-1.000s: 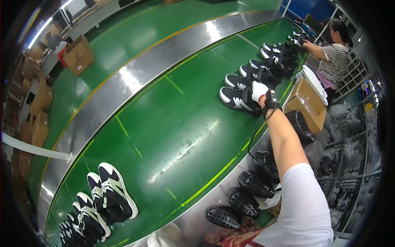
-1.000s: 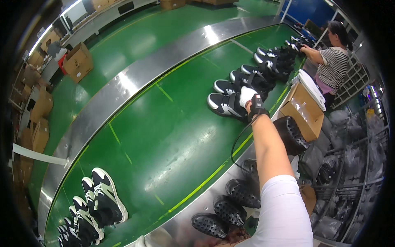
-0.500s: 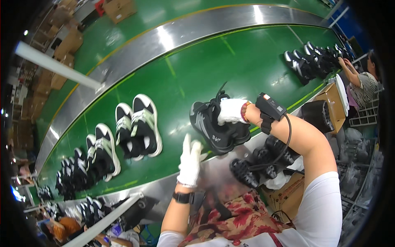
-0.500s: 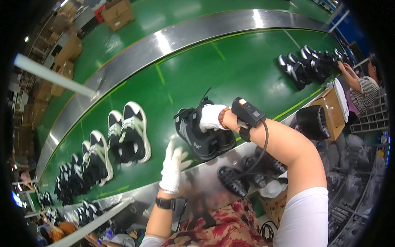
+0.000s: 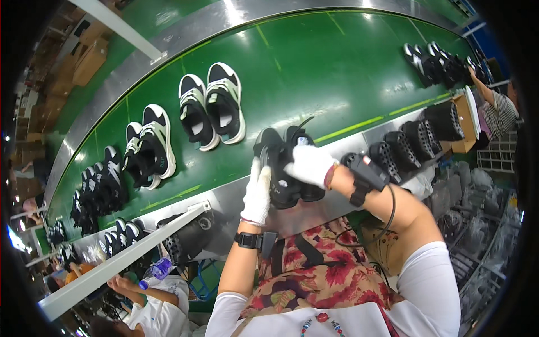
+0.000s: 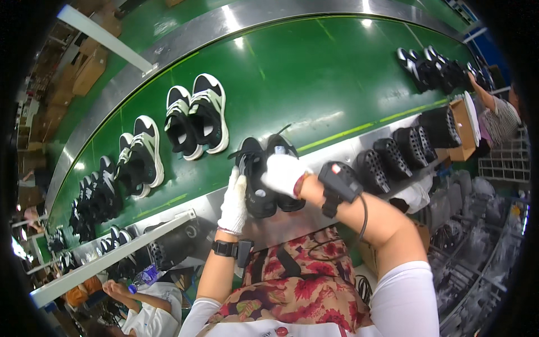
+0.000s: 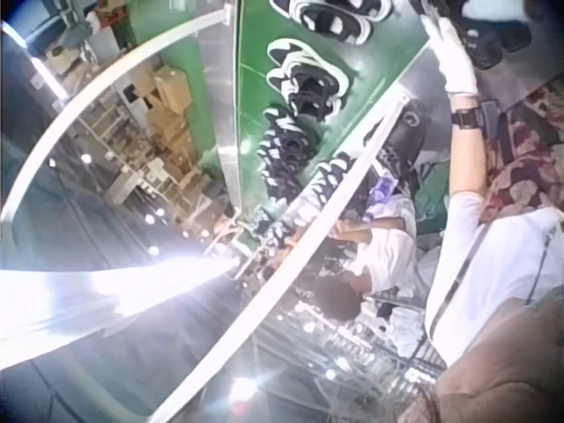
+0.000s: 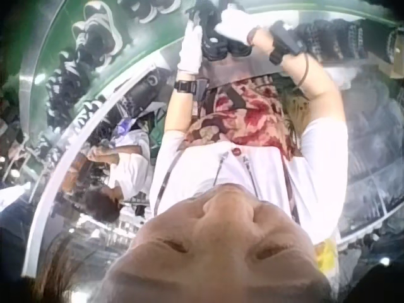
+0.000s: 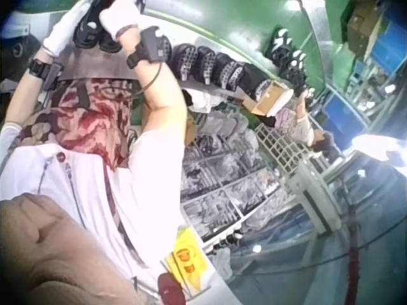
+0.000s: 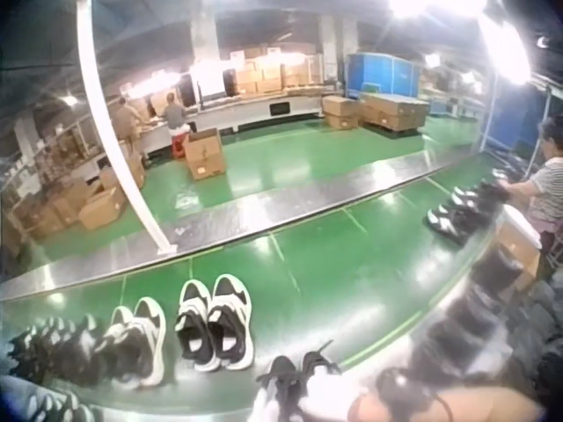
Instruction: The recorder is inspecting and assembling shoes on a conveyor belt in a factory using a hand-mounted scanner.
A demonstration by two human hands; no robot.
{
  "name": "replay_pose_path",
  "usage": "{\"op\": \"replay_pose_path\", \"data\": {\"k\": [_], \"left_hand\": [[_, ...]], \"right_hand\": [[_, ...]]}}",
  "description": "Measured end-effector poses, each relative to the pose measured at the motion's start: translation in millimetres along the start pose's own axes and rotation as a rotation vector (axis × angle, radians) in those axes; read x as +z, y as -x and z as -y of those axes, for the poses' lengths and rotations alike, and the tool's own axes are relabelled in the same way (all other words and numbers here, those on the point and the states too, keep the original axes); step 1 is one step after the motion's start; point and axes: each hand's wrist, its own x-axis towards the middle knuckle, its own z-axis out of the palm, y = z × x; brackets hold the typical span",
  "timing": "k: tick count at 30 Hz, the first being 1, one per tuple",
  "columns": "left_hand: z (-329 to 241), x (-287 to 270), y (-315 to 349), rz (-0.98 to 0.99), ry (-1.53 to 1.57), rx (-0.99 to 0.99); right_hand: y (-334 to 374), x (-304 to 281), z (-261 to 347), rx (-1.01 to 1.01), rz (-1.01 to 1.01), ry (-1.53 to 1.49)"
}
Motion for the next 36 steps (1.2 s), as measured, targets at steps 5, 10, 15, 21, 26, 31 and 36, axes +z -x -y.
{"op": "replay_pose_path", "data": {"k": [5,10,15,21,26,31,36], "left_hand": [[87.2,-6.7,7.6,-0.058,-0.055,0.171],[94.7,-18.8,41.2,-0.240,-0.252,0.310],[40.3,-7.2,86.2,-0.163,-0.791,0.939],[21.4,61.5,65.1,0.088,-1.168,0.955],[32.6,73.2,43.7,0.081,-1.212,0.861],[33.4,78.2,49.0,0.129,-1.295,0.879],[20.4,77.0,53.9,0.164,-1.247,0.873]], "right_hand": [[57.2,46.6,46.4,0.314,-0.189,-0.184],[134.4,36.2,24.2,0.161,-0.610,-0.316],[245.3,34.0,-74.7,0.469,-0.867,-0.095],[277.2,14.5,-122.4,0.453,-0.874,0.140],[297.0,-1.7,-142.9,0.498,-0.760,0.127],[273.9,-2.3,-144.6,0.325,-0.589,0.172],[252.6,-7.2,-145.9,0.475,-0.379,0.246]]}}
